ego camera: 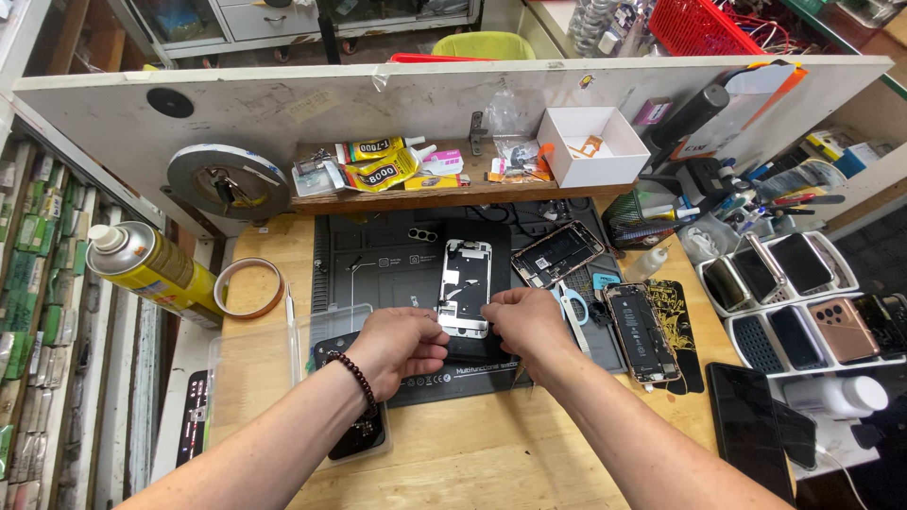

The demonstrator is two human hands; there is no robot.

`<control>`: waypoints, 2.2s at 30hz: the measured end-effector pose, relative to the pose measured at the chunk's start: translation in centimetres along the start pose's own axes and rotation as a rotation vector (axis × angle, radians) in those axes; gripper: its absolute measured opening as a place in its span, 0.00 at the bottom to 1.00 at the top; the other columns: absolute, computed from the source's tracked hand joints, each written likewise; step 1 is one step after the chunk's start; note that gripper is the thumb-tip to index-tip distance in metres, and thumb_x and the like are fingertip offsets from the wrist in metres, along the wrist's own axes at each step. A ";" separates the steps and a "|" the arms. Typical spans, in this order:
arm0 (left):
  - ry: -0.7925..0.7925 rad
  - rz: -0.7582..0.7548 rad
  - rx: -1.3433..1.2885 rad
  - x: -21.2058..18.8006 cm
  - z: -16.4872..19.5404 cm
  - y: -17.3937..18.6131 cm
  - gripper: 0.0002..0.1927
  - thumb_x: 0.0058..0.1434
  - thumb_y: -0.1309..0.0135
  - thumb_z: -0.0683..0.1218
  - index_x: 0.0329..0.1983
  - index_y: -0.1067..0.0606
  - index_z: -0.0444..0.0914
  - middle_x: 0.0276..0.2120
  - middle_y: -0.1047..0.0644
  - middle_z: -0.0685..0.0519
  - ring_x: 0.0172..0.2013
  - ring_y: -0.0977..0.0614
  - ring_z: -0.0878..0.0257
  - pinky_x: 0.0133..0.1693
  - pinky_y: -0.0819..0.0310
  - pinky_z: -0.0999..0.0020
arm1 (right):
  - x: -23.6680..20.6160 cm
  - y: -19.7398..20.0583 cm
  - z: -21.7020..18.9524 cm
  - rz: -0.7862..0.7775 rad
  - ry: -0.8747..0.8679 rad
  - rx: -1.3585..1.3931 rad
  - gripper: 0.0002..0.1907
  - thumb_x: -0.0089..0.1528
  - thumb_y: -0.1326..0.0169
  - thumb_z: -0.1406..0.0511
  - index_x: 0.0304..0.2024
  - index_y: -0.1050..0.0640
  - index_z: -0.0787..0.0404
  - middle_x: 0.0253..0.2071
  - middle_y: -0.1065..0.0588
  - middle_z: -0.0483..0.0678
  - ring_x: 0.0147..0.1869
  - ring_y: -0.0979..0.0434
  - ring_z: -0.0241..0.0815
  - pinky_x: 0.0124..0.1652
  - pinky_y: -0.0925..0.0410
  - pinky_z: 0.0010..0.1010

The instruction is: The person works at a repair bench on a disassembled smartphone, transferring internal components between phone frames and pressing the assembly together by hand. They handle the phone chassis, a separate display assembly, and small internal parts while working over a repair mat.

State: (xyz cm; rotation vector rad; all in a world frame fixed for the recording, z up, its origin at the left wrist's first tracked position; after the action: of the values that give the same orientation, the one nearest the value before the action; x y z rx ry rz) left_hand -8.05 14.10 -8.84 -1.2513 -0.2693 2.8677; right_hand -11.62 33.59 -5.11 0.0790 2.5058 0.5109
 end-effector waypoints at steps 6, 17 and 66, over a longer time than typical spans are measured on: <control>-0.012 -0.016 -0.007 -0.3 -0.1 0.0 0.14 0.64 0.47 0.37 0.52 0.25 0.32 0.34 0.20 0.48 0.30 0.19 0.63 0.33 0.18 0.68 | 0.4 -0.8 0.6 -0.030 -0.072 0.128 0.12 0.58 0.38 0.71 0.45 0.22 0.65 0.35 0.21 0.48 0.35 0.20 0.38 0.34 0.23 0.27; 0.040 -0.106 -0.060 -0.7 -1.3 -0.7 0.05 0.65 0.48 0.38 0.44 0.25 0.34 0.34 0.21 0.46 0.31 0.18 0.60 0.35 0.18 0.67 | 0.8 -1.2 1.6 -0.152 -0.128 0.440 0.17 0.61 0.42 0.73 0.53 0.25 0.67 0.40 0.23 0.51 0.38 0.21 0.39 0.37 0.22 0.27; 0.254 -0.347 -0.215 2.9 -3.2 -5.2 0.06 0.70 0.55 0.37 0.47 0.35 0.40 0.38 0.24 0.47 0.33 0.16 0.58 0.34 0.17 0.68 | 0.1 0.4 0.4 -0.080 0.054 0.310 0.16 0.63 0.44 0.69 0.54 0.24 0.62 0.33 0.22 0.46 0.33 0.25 0.34 0.32 0.28 0.25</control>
State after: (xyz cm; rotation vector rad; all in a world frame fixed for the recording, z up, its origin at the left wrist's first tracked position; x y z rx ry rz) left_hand -8.04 19.90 -12.25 -1.4195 -0.7245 2.4101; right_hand -11.50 34.06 -5.30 0.0839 2.6097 0.0908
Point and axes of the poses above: each hand's wrist, its own x-axis towards the middle knuckle, its own y-axis out of the back of the hand, z = x × y, the point moved 10 cm from there along x, towards the middle knuckle
